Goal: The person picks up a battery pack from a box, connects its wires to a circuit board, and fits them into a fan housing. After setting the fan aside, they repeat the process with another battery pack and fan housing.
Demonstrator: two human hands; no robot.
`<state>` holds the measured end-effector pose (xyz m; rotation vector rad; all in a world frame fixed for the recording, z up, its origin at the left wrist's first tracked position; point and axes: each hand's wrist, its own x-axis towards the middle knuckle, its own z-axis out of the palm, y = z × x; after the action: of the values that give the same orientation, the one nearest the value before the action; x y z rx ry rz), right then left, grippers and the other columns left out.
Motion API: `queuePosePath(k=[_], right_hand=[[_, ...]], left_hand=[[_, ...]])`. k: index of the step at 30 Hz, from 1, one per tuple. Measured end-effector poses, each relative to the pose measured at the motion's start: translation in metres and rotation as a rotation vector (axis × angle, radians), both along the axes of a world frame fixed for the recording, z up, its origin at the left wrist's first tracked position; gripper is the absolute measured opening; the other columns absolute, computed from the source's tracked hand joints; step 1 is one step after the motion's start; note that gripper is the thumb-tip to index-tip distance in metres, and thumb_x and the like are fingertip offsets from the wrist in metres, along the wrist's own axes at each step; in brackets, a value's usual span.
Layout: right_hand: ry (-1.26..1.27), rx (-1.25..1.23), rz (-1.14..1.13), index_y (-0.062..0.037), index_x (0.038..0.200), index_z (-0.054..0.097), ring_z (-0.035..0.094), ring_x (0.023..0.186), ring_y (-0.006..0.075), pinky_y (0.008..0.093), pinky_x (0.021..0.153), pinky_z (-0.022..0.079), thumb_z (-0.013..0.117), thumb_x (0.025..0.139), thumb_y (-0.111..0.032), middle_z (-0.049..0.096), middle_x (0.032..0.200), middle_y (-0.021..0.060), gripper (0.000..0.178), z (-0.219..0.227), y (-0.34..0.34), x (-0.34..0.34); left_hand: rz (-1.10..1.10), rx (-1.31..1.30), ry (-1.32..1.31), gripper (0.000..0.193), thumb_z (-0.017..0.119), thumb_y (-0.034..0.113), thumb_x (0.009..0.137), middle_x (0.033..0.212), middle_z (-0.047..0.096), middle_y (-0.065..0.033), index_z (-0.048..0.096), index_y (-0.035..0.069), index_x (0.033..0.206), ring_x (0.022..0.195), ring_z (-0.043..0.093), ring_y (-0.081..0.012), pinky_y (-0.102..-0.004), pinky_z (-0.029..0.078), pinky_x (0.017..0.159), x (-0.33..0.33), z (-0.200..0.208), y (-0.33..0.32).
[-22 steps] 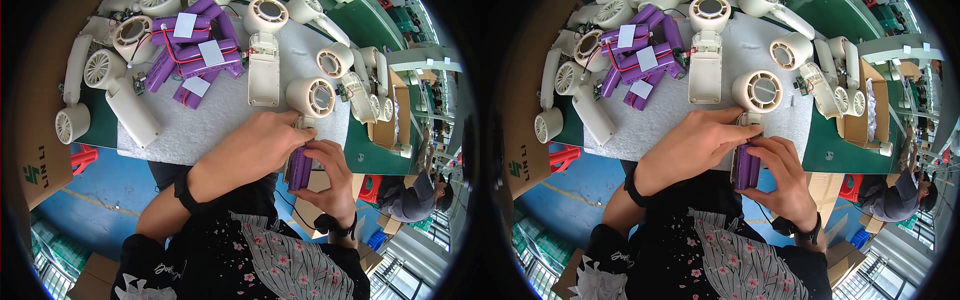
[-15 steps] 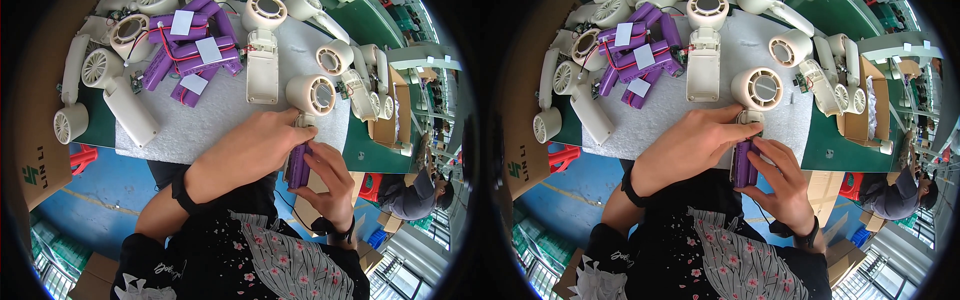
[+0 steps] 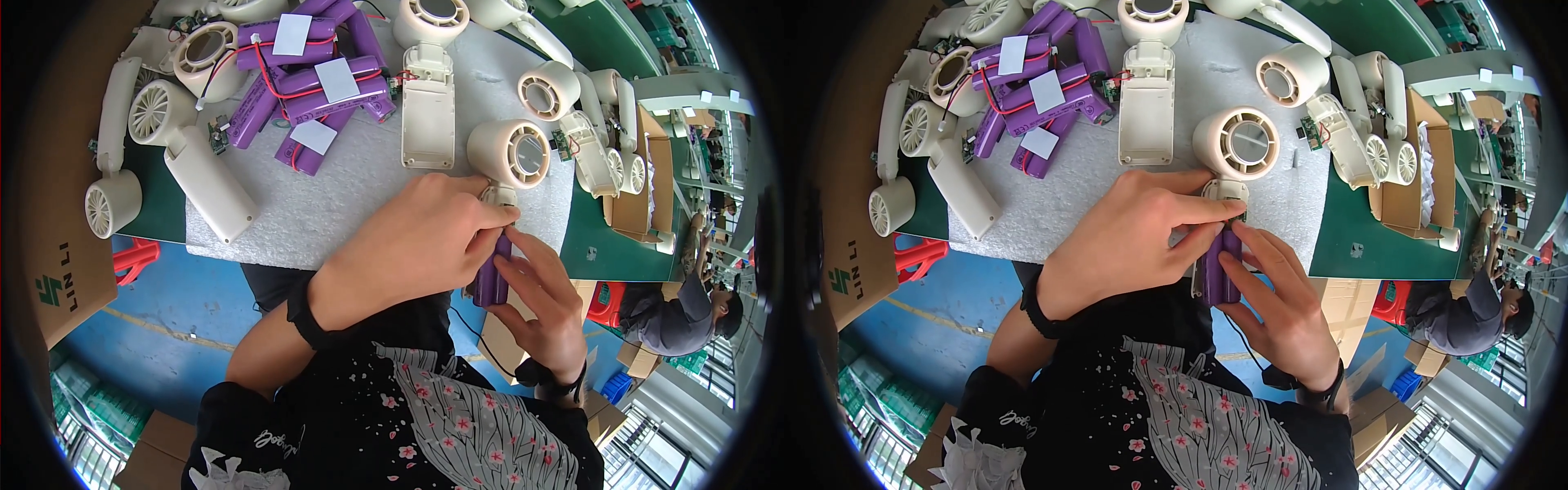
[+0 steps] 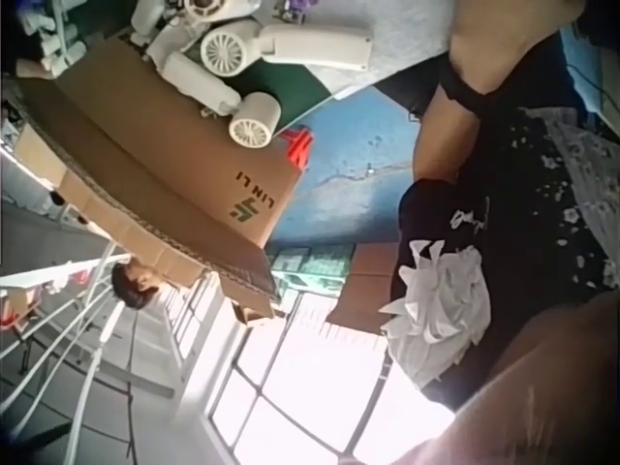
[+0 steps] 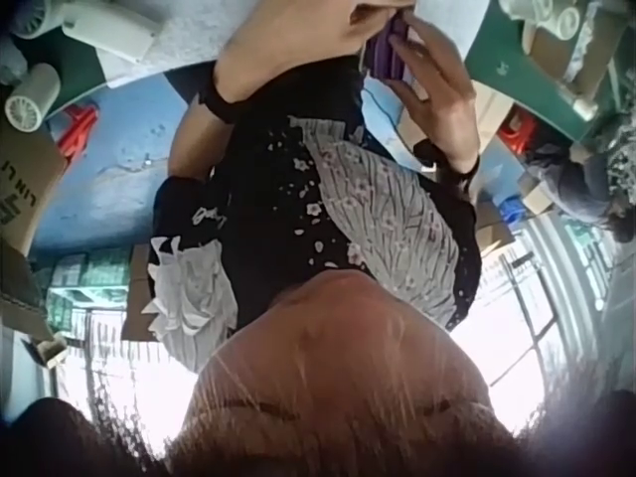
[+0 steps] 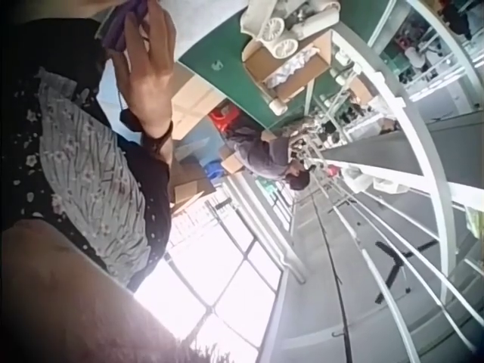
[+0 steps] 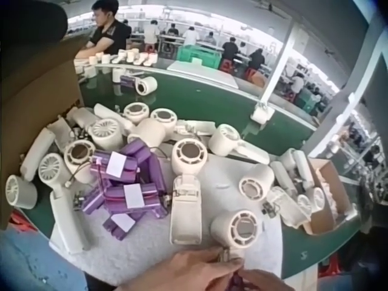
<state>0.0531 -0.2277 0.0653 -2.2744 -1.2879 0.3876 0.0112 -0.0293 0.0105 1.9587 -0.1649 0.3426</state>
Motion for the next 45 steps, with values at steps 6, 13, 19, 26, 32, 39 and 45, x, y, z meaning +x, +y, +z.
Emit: queuePosePath(k=[6, 13, 19, 26, 32, 39, 45], right_hand=[[-0.007, 0.1, 0.023, 0.0001, 0.096, 0.063, 0.056, 0.113, 0.0413, 0.0412, 0.083, 0.057, 0.083, 0.061, 0.0, 0.053, 0.129, 0.0247, 0.04, -0.01, -0.004, 0.005], [0.05, 0.187, 0.005, -0.0017, 0.084, 0.053, 0.054, 0.118, 0.0436, 0.0444, 0.086, 0.057, 0.085, 0.062, 0.0, 0.053, 0.128, 0.0285, 0.039, -0.019, -0.005, 0.007], [-0.03, 0.097, 0.079, -0.002, 0.085, 0.047, 0.052, 0.12, 0.0446, 0.0478, 0.088, 0.057, 0.084, 0.066, 0.0, 0.05, 0.13, 0.0311, 0.042, -0.016, -0.005, 0.008], [0.111, 0.213, -0.041, -0.001, 0.085, 0.047, 0.057, 0.111, 0.0428, 0.0479, 0.084, 0.058, 0.085, 0.061, 0.004, 0.051, 0.125, 0.0317, 0.044, -0.021, -0.003, 0.008], [0.158, 0.209, -0.033, -0.0023, 0.091, 0.045, 0.058, 0.11, 0.0407, 0.0491, 0.086, 0.057, 0.085, 0.06, 0.005, 0.049, 0.12, 0.0283, 0.051, -0.017, 0.003, 0.012], [0.102, 0.062, -0.137, -0.0079, 0.102, 0.045, 0.057, 0.104, 0.0295, 0.0395, 0.083, 0.053, 0.086, 0.055, 0.004, 0.047, 0.117, 0.0189, 0.064, -0.01, 0.008, 0.005], [0.172, 0.055, -0.182, -0.0079, 0.11, 0.05, 0.055, 0.102, 0.0312, 0.0378, 0.08, 0.051, 0.085, 0.052, 0.006, 0.044, 0.118, 0.0165, 0.07, -0.015, 0.011, 0.013]], left_hand=[[0.031, -0.017, -0.006, 0.024, 0.069, 0.004, 0.077, 0.082, 0.064, -0.0132, 0.072, 0.005, 0.1, 0.065, 0.065, -0.0298, -0.0365, 0.051, 0.058, -0.001, -0.003, -0.003], [0.061, -0.004, 0.003, 0.024, 0.071, 0.005, 0.075, 0.086, 0.065, -0.0112, 0.073, 0.007, 0.099, 0.066, 0.065, -0.0278, -0.0354, 0.052, 0.059, -0.003, -0.004, -0.005], [0.03, -0.025, 0.051, 0.029, 0.074, 0.008, 0.073, 0.094, 0.067, -0.0114, 0.073, 0.01, 0.102, 0.072, 0.067, -0.0277, -0.0356, 0.054, 0.063, -0.003, -0.003, -0.001], [-0.047, -0.014, 0.133, 0.045, 0.081, 0.018, 0.066, 0.106, 0.066, -0.0127, 0.07, 0.013, 0.11, 0.084, 0.068, -0.0293, -0.0368, 0.055, 0.073, -0.004, 0.003, 0.006], [-0.072, -0.027, 0.161, 0.053, 0.084, 0.022, 0.061, 0.108, 0.066, -0.0124, 0.069, 0.014, 0.111, 0.087, 0.068, -0.029, -0.0362, 0.055, 0.074, -0.004, 0.0, 0.007], [-0.07, -0.037, 0.152, 0.053, 0.083, 0.016, 0.059, 0.109, 0.066, -0.0119, 0.07, 0.014, 0.11, 0.086, 0.067, -0.029, -0.0348, 0.055, 0.072, -0.003, -0.001, 0.005], [-0.064, -0.024, 0.175, 0.053, 0.083, 0.013, 0.059, 0.11, 0.066, -0.0117, 0.07, 0.013, 0.11, 0.086, 0.067, -0.0292, -0.0348, 0.055, 0.072, 0.0, 0.002, 0.002]])
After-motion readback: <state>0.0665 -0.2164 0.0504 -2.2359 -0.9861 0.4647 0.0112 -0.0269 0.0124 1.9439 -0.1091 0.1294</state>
